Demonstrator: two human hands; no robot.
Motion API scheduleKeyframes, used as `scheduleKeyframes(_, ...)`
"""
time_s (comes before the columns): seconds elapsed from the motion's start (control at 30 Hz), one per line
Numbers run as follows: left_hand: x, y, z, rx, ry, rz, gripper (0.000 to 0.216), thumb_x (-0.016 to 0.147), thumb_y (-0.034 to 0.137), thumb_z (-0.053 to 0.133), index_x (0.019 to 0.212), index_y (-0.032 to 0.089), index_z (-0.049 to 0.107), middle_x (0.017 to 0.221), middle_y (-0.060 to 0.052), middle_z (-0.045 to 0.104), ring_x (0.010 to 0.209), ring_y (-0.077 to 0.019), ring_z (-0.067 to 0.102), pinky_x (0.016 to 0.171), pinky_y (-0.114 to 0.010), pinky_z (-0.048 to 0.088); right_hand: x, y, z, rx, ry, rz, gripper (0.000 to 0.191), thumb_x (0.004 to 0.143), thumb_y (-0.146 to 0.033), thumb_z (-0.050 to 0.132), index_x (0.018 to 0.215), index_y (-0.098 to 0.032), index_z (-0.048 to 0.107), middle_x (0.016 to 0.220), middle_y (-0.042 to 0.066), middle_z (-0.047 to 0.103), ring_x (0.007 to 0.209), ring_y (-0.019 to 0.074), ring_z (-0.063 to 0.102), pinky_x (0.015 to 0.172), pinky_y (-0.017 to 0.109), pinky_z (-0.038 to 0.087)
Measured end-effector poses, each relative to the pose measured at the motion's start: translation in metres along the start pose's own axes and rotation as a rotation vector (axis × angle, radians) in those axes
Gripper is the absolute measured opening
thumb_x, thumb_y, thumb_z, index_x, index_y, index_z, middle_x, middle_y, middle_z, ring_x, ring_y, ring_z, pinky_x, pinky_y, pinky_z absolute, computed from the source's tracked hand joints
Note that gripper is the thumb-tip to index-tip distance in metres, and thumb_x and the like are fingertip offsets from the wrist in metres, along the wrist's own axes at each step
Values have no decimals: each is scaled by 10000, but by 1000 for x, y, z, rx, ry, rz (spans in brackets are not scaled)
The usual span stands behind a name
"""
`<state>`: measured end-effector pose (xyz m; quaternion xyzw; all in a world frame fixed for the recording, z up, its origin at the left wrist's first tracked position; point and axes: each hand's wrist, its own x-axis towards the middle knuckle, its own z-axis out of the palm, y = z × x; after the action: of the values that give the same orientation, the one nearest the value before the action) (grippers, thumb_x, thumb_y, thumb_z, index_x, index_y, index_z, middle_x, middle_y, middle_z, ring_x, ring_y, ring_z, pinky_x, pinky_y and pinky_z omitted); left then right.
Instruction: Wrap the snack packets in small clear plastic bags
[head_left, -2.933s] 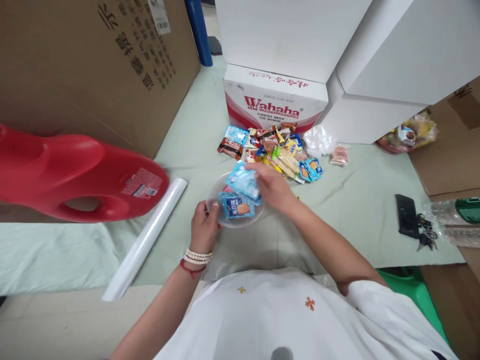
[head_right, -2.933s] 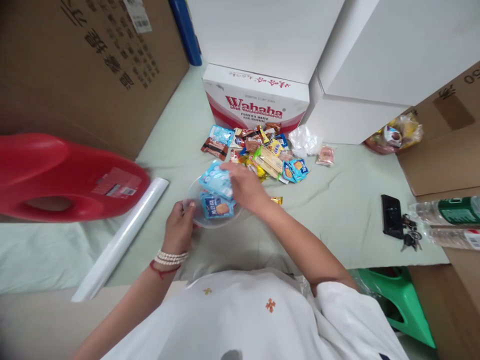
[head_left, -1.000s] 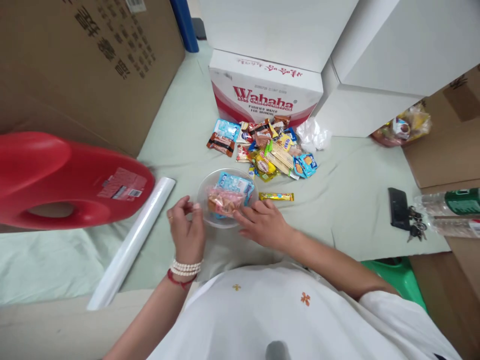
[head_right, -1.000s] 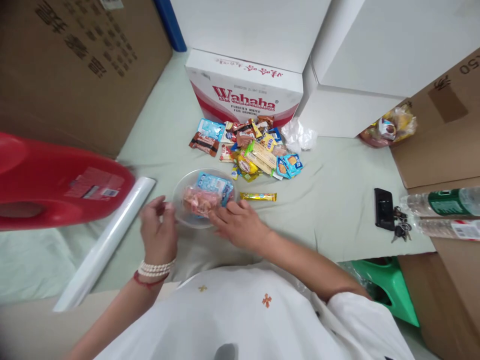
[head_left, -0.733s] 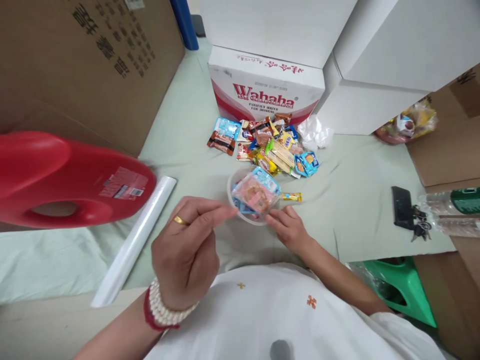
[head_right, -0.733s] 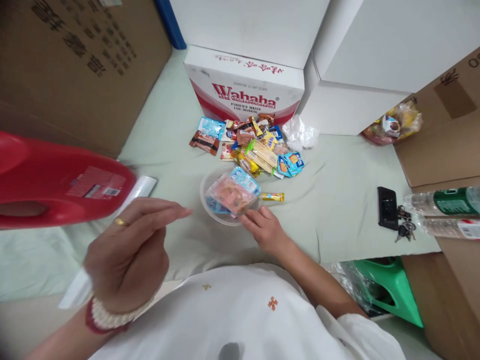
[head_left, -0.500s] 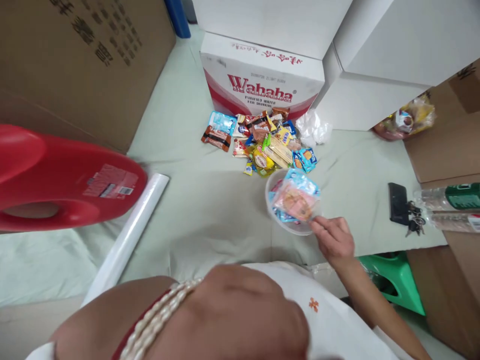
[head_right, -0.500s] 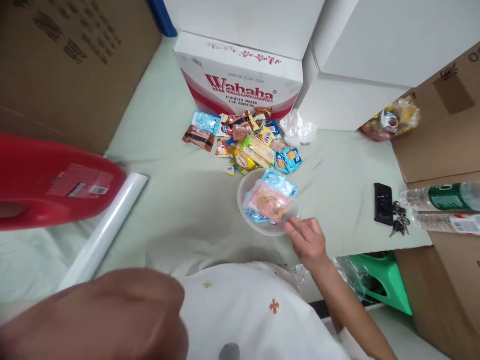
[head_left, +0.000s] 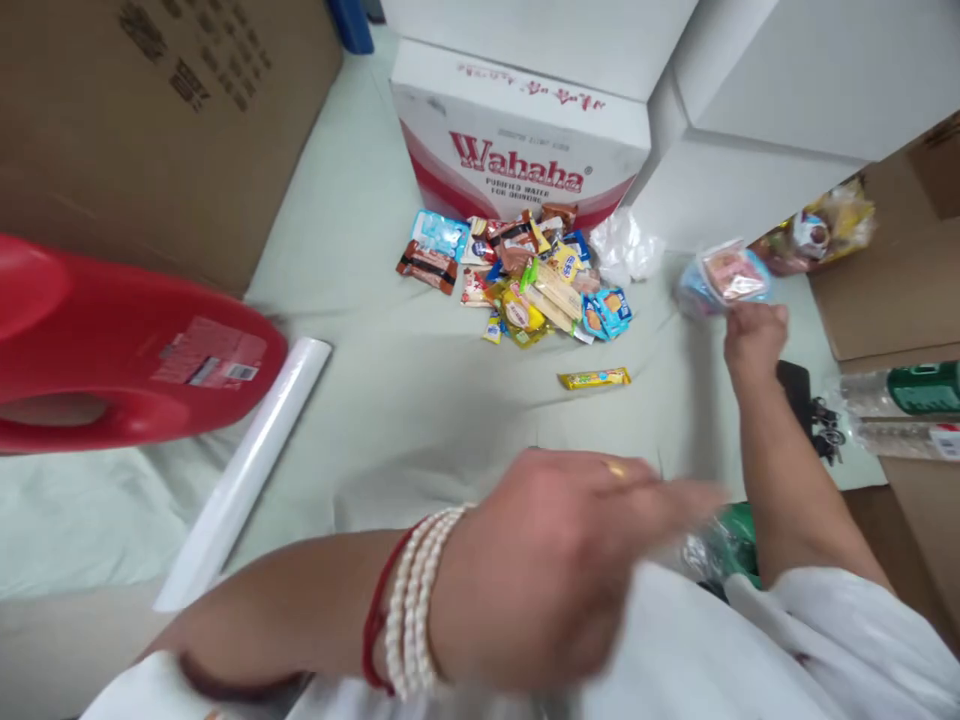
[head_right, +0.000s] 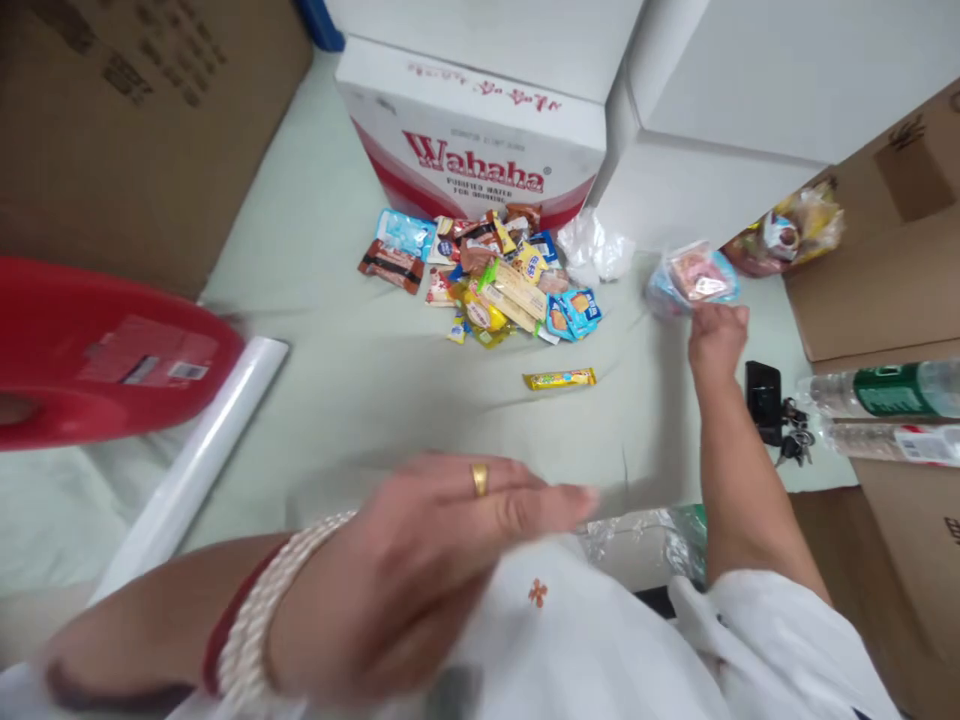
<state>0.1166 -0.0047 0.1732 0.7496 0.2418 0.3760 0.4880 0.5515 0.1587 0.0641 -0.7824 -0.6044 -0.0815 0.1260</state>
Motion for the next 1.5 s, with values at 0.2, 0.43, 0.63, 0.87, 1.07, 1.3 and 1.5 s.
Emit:
scheduleKeyframes(0.2,-52,-69,-45,184,268,-626,293,895,269,503,990,207,773,825,-27,768,643,-158,662,644,-277,544,33,-40,16,49,60,32,204,876,-138,569,1011,-118,722,1137,150,612,867,173,507,830,360,378)
scheduleKeyframes(0.43,-129,-102,-42,47,554,-1115,480,753,585,630,999,187,737,842,-69,767,707,-216,656,677,-332,546,54,-147,41,247,103,-94,266,978,-322,587,1199,-177,612,1191,148,609,1059,279,573,913,398,449)
scheduleKeyframes(0.63,-125,-93,-43,63,574,-1086,533,726,665,658,975,203,752,867,-63,762,743,-218,652,741,-342,546,62,-161,48,278,28,-54,174,947,-221,551,963,-171,716,1101,143,642,1136,298,526,979,434,428)
scheduleKeyframes(0.87,-112,-115,-36,-81,496,-987,511,810,660,651,986,190,748,862,-64,744,773,-205,653,696,-304,533,-40,-140,-4,1322,-47,409,181,710,-289,738,864,-217,676,734,-32,535,587,100,387,507,211,333)
scheduleKeyframes(1.07,-20,-133,5,-121,428,-613,412,899,537,638,1121,198,709,1019,-77,703,854,-169,629,724,-271,526,-155,-181,-28,1725,-517,571,298,609,-342,864,763,-202,650,627,-52,518,500,52,253,427,184,172)
scheduleKeyframes(1.3,25,-165,21,-196,506,-373,249,815,442,769,832,194,754,826,-29,651,773,-151,604,681,-262,488,-188,-191,-28,1725,-616,627,296,607,-345,882,784,-197,697,550,-93,402,485,48,178,430,203,146)
scheduleKeyframes(1.5,-24,-150,22,29,411,-230,178,921,322,660,817,244,782,878,-71,741,828,-189,651,785,-350,519,-189,-185,-9,1842,-472,769,327,566,-299,883,774,-231,640,596,-83,417,501,69,258,433,198,218)
